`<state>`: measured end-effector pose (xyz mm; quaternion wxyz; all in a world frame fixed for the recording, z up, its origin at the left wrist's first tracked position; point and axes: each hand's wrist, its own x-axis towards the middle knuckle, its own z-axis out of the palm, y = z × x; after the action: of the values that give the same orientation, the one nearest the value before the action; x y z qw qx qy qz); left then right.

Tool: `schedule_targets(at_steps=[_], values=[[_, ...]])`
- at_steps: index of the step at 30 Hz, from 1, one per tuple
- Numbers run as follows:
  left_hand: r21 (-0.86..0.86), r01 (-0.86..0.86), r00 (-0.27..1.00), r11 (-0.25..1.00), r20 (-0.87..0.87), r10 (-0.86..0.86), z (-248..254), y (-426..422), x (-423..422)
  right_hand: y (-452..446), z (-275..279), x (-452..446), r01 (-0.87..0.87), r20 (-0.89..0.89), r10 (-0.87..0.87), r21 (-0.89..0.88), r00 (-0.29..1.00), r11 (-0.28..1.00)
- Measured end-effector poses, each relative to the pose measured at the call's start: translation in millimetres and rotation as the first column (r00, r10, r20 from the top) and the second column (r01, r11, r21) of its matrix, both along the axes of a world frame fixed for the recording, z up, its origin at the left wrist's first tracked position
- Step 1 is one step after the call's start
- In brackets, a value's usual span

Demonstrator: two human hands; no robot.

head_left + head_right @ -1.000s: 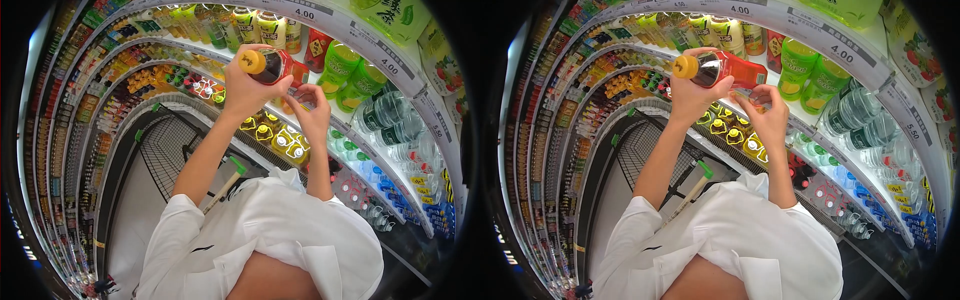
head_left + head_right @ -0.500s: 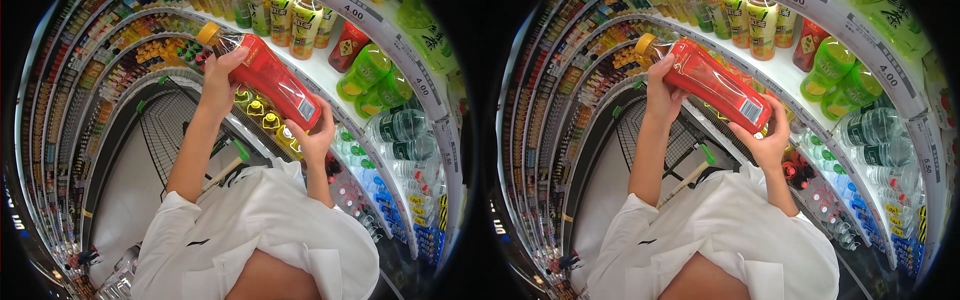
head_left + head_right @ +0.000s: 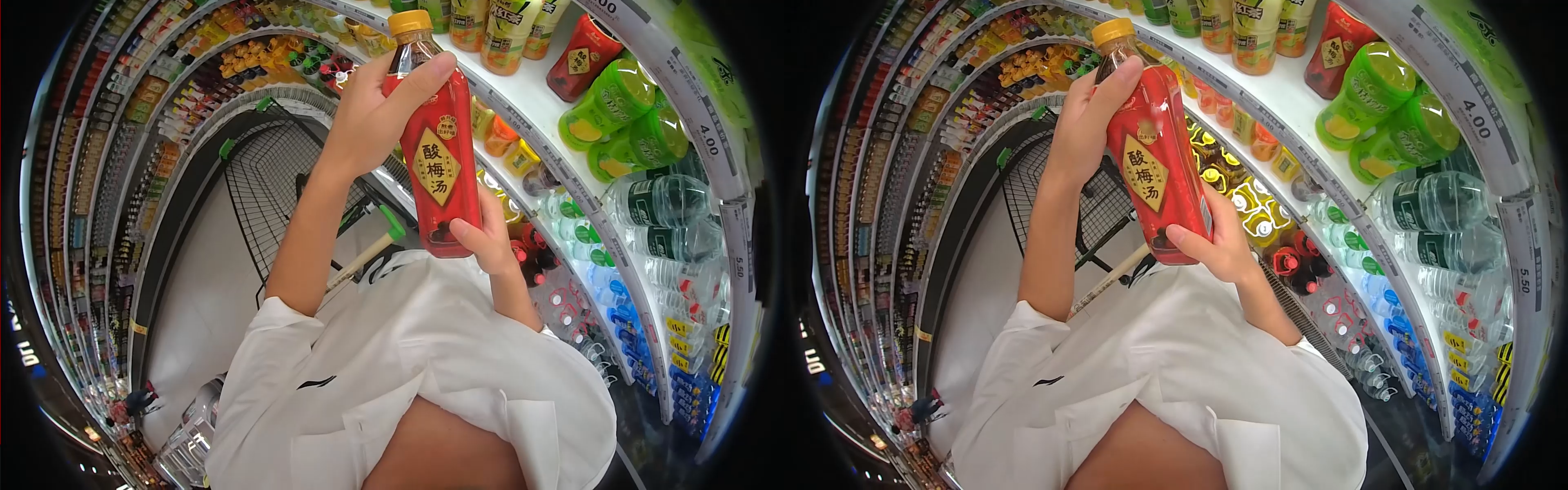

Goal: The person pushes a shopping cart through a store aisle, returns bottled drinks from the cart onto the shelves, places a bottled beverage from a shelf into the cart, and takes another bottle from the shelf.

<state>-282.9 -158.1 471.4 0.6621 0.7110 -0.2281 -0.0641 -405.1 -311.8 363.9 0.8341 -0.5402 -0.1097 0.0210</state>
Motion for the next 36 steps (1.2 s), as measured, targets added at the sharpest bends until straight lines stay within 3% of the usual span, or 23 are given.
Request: schedule_targets(at_steps=[4,5,14,20,25,31,36], values=[[0.045,-0.098,0.995,0.994,0.014,0.097,-9.5,-1.5,5.1,-4.1,0.3,1.5,-0.063,-0.025,0.065,0.053,0.998,0.997],[0.045,-0.098,0.995,0.994,0.012,0.097,-9.3,-2.0,4.3,-10.3,-7.1,0.1,-0.096,-0.105,0.096,0.011,0.99,0.995],[0.066,-0.142,0.989,0.988,0.043,0.14,-9.5,-3.7,5.0,-5.2,-2.5,0.7,-0.044,-0.006,0.044,0.02,0.999,0.999],[0.063,-0.144,0.988,0.987,0.069,0.14,-10.0,-6.4,3.5,-5.7,-1.7,-2.0,-0.057,-0.034,0.06,0.07,0.998,0.996],[0.2,-0.196,0.975,0.96,0.141,0.17,-11.4,-3.1,6.3,-8.3,-3.9,-3.0,-0.064,-0.029,0.067,0.076,0.997,0.995],[0.077,-0.178,0.975,0.981,0.148,0.166,-8.9,-11.8,-0.2,-7.8,0.2,-3.8,-0.082,-0.016,0.084,0.083,0.996,0.993],[0.129,-0.193,0.973,0.973,0.152,0.173,-7.5,-10.2,-0.4,-9.7,-1.8,-2.6,-0.102,-0.007,0.103,0.076,0.995,0.992]])
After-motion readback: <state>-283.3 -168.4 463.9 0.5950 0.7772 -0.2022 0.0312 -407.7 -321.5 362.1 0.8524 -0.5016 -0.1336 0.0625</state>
